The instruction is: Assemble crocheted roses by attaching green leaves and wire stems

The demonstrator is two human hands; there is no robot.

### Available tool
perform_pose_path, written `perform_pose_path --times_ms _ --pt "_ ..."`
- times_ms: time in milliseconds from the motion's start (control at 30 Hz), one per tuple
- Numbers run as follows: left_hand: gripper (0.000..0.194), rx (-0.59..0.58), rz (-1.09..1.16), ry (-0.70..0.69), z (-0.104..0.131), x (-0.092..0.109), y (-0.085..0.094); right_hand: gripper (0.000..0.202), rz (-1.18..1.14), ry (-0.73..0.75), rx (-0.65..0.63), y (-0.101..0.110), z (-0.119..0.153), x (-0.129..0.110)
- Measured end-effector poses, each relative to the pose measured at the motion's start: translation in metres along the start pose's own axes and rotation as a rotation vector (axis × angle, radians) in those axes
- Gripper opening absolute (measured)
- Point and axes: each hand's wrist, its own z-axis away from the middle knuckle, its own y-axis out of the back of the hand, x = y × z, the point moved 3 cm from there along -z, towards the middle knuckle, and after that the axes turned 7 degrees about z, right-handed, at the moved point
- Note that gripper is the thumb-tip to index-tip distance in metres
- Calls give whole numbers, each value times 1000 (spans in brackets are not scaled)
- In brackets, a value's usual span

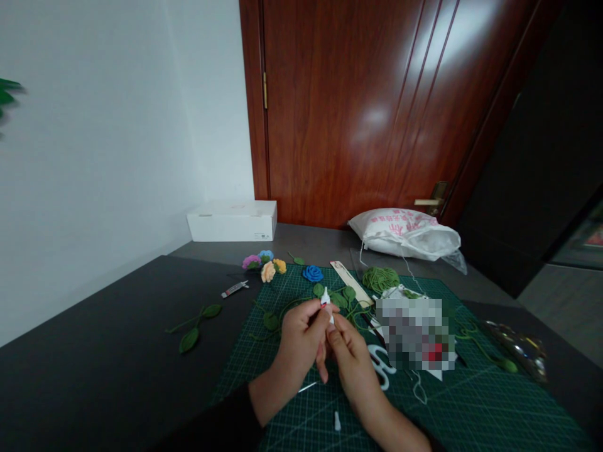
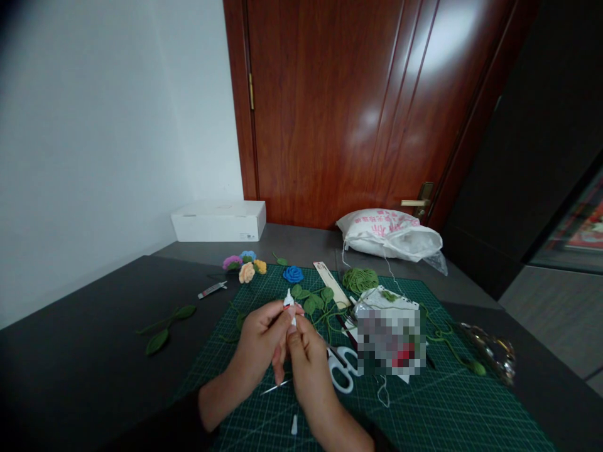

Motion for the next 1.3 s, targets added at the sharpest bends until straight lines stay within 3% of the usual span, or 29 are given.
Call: perform_pose_path --times_ms 400,567,633,700,767,867,967,1133,1300 --pt "29 105 48 -32 -2 2 4 38 214 93 -50 -6 8 0" --pt "44 -164 195 108 -4 4 0 37 160 84 0 -2 1 1" --pt "44 -200 186 66 -7 8 2 41 94 18 -41 1 -2 3" --pt "37 -129 110 -55 -11 14 7 41 96 -19 -54 6 -4 2" --pt "31 -71 -36 -171 -14 16 10 34 144 17 16 17 -9 -3" --pt "35 -117 -233 -233 -15 11 7 31 150 83 58 29 -18 -10" --pt "32 -198 -203 -167 -15 -1 2 26 -7 24 -13 32 -24 -9" --pt "31 -311 -82 -4 -14 -11 -3 27 -234 -88 46 36 -27 -3" --pt "35 -273 -37 36 -12 -14 -4 30 -263 -152 -58 31 -27 -2"
